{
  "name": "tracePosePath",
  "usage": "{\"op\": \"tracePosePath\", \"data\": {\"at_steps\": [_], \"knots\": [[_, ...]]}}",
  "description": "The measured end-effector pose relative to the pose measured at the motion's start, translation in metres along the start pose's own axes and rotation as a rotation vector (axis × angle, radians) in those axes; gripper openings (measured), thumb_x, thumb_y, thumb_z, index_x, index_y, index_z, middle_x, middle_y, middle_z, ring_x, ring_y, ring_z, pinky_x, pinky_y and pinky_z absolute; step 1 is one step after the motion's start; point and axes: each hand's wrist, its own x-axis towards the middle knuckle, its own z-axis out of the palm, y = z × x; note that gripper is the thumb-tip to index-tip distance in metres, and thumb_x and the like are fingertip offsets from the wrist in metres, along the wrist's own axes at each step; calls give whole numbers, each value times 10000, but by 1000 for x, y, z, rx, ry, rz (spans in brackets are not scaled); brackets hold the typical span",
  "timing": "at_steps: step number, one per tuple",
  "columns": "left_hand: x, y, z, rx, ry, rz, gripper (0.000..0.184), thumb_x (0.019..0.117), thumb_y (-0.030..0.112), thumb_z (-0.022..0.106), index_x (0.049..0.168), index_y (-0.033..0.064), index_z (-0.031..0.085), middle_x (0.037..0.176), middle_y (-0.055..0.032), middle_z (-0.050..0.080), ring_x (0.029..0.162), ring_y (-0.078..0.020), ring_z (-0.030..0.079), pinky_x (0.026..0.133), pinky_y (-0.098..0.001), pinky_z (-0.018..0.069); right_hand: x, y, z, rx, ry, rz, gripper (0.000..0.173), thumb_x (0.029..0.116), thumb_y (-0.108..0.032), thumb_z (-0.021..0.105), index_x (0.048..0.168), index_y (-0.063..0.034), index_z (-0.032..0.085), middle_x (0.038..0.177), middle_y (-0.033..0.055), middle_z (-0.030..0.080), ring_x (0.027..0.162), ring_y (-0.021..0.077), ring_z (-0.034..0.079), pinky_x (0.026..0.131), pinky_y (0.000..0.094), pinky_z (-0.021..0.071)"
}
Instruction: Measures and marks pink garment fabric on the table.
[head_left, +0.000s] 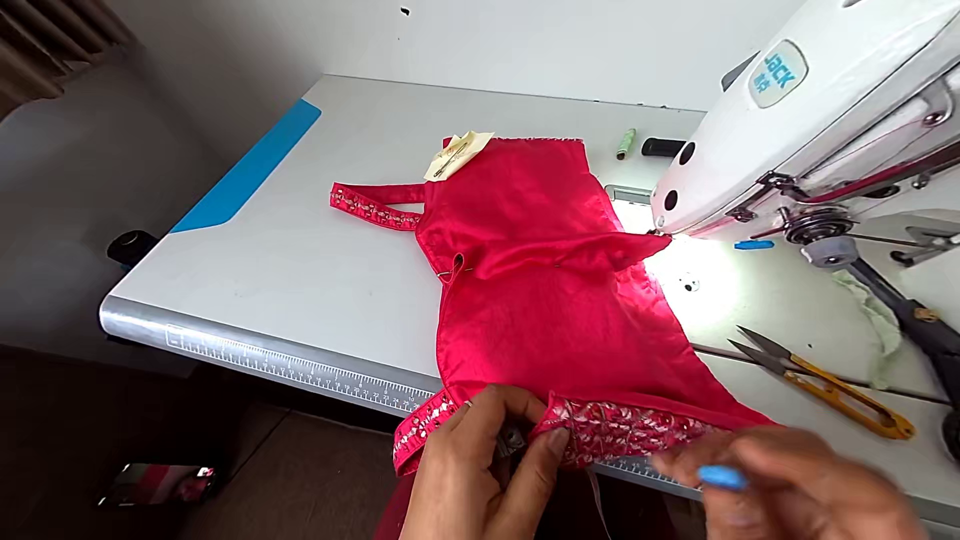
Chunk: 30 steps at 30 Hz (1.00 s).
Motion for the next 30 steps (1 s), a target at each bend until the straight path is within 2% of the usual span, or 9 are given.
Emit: {"op": "tracePosePath", "data": {"at_steps": [2, 5, 11, 16, 19, 22, 25, 28, 30], "knots": [[3, -2, 0, -126, -34, -16, 174, 1034, 161, 587, 1069, -8, 608, 873, -15, 668, 742, -4, 627, 654, -166, 537, -13, 4, 13, -154, -3, -93, 148, 1016, -221, 661, 1165, -219, 655, 1080, -118, 684, 979, -12, 685, 850, 178, 591], [4, -4, -2, -249, -62, -51, 132, 1042, 134, 573, 1087, 10, 569, 904, -1, 676, 791, -14, 651, 702, -196, 560, -22, 13, 29, -264, -12, -239, 77, 1025, -161, 628, 1065, -96, 618, 1090, 2, 631, 1049, 29, 654, 929, 189, 562], [3, -4, -3, -344, -87, -105, 257, 1039, 97, 573, 1265, -22, 546, 1015, -2, 711, 900, -46, 685, 777, -235, 588, -22, 22, 29, -293, -3, -314, 66, 1015, -104, 603, 1052, -51, 591, 1142, 47, 637, 1154, 75, 647, 1010, 230, 549], [4, -3, -7, -358, -147, -102, 315, 1093, 151, 454, 1305, -35, 593, 1008, 40, 676, 751, 59, 553, 614, -123, 453, -17, 24, 33, -372, 44, -314, 62, 1017, -104, 606, 1056, -60, 623, 1142, 25, 646, 1152, 54, 643, 1006, 200, 542], [4, -2, -7, -373, -144, -85, 350, 1104, 227, 442, 1274, -20, 622, 994, 65, 671, 728, 97, 517, 617, -103, 442, -14, 21, 37, -408, 42, -328, 61, 1019, -114, 605, 1052, -69, 630, 1124, 16, 654, 1141, 50, 635, 1014, 187, 519], [4, -5, -2, -371, -114, -36, 274, 1072, 212, 536, 1158, -22, 650, 946, 24, 696, 810, 29, 634, 720, -162, 548, -11, 18, 42, -462, 41, -337, 59, 1011, -120, 620, 1042, -77, 645, 1088, 17, 668, 1112, 69, 637, 1010, 188, 506], [4, -3, 1, -352, -78, -47, 183, 1055, 159, 558, 1024, 9, 659, 845, 39, 664, 751, 36, 614, 671, -147, 522, -8, 16, 46, -533, 44, -373, 68, 1015, -123, 609, 1045, -85, 656, 1078, 12, 671, 1090, 79, 627, 1003, 183, 488], [5, -2, 0, -343, -67, -73, 190, 1062, 168, 542, 992, 30, 652, 811, 58, 644, 707, 50, 587, 629, -133, 494, -7, 17, 46, -623, 25, -436, 88, 1022, -112, 581, 1046, -83, 661, 1067, 28, 669, 1084, 103, 625, 1016, 190, 472], [5, -3, 0, -346, -68, -64, 189, 1060, 154, 542, 992, 22, 657, 826, 44, 661, 736, 35, 615, 660, -147, 521, -9, 18, 44, -665, 19, -434, 92, 1027, -108, 570, 1046, -80, 655, 1062, 35, 661, 1082, 105, 625, 1026, 188, 468]]}}
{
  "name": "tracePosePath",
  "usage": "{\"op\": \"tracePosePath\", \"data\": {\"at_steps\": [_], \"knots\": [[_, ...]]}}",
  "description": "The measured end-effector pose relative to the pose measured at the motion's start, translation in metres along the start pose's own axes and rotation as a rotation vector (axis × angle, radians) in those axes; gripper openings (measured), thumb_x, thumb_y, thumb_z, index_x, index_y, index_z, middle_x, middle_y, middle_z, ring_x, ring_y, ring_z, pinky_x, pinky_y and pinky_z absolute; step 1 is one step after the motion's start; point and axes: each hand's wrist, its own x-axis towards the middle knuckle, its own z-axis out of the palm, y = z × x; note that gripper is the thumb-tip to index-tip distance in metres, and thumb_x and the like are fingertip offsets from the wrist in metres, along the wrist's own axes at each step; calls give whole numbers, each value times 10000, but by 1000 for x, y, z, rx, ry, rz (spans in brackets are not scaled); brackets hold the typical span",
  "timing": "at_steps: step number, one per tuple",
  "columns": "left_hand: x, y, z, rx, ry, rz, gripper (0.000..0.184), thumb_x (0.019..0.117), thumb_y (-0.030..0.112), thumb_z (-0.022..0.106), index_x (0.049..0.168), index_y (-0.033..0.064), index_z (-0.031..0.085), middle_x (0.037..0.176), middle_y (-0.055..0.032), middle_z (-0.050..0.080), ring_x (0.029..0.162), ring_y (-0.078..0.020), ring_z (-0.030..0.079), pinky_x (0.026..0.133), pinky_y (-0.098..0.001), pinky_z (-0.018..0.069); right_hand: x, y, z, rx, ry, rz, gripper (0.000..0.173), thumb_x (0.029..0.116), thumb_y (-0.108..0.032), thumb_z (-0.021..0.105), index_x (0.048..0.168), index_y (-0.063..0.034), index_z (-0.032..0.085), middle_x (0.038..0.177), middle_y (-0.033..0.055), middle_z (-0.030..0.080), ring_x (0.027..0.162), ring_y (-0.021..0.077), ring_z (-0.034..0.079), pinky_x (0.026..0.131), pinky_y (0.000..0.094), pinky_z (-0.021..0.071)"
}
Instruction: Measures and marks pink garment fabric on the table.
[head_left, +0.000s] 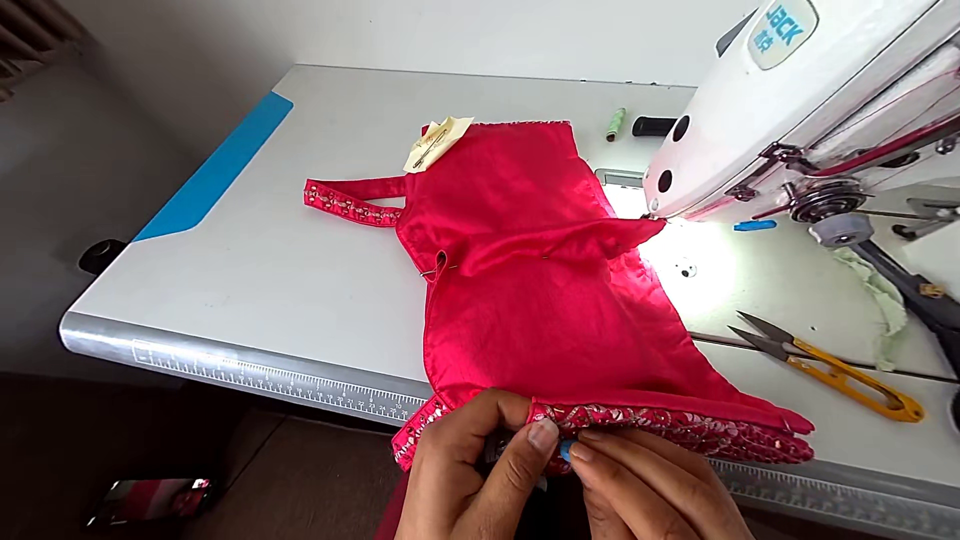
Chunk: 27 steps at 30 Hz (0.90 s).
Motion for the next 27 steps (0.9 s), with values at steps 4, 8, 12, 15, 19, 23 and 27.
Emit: {"op": "tracePosePath", "data": {"at_steps": [4, 8, 12, 15, 19, 23, 27], "knots": [[0, 2, -3, 1, 47, -36, 196, 1072, 168, 515, 994, 59, 658, 800, 93, 631, 659, 72, 542, 583, -118, 454, -6, 9, -6, -41, 43, 94, 92, 1039, -124, 571, 1052, -71, 645, 1064, 42, 657, 1075, 88, 632, 1008, 185, 481], [3, 3, -12, -12, 62, -59, 196, 1079, 208, 505, 981, 108, 642, 753, 122, 591, 614, 76, 510, 542, -107, 429, -10, 19, -16, 8, 77, 69, 79, 1029, -122, 592, 1073, -77, 640, 1121, 11, 651, 1139, 50, 629, 1019, 179, 500], [6, 4, -11, 3, 36, -59, 190, 1081, 217, 500, 979, 115, 625, 719, 124, 562, 592, 76, 481, 526, -100, 392, -4, 11, -7, -15, 62, 29, 86, 1029, -134, 597, 1074, -99, 660, 1085, 8, 663, 1085, 87, 635, 993, 192, 500], [7, 5, -13, 14, 19, -57, 195, 1082, 209, 496, 988, 100, 628, 740, 102, 593, 630, 48, 540, 559, -122, 441, 0, 11, 1, -126, 35, 26, 111, 1031, -143, 580, 1082, -112, 674, 1054, 18, 688, 1005, 124, 629, 943, 195, 479], [7, 2, -15, 45, 32, -53, 204, 1086, 221, 493, 981, 109, 627, 729, 93, 589, 614, 41, 531, 546, -125, 432, -1, 17, -6, -233, 6, 88, 143, 1020, -124, 576, 1050, -84, 709, 975, 70, 707, 922, 172, 630, 870, 220, 489], [11, 3, -25, 51, 76, -60, 200, 1082, 218, 504, 999, 118, 656, 744, 77, 623, 602, 31, 549, 533, -123, 452, -11, 37, -50, -51, 55, 285, 120, 1042, -154, 595, 1134, -99, 647, 1076, -3, 680, 976, 28, 651, 868, 179, 535], [21, 2, -39, 119, 127, -72, 221, 1070, 249, 514, 965, 163, 688, 704, 75, 613, 524, 38, 484, 467, -101, 383, -13, 87, -96, -94, 113, 477, 245, 999, -111, 637, 1178, 41, 563, 936, -23, 671, 809, -63, 620, 737, 145, 538]]}}
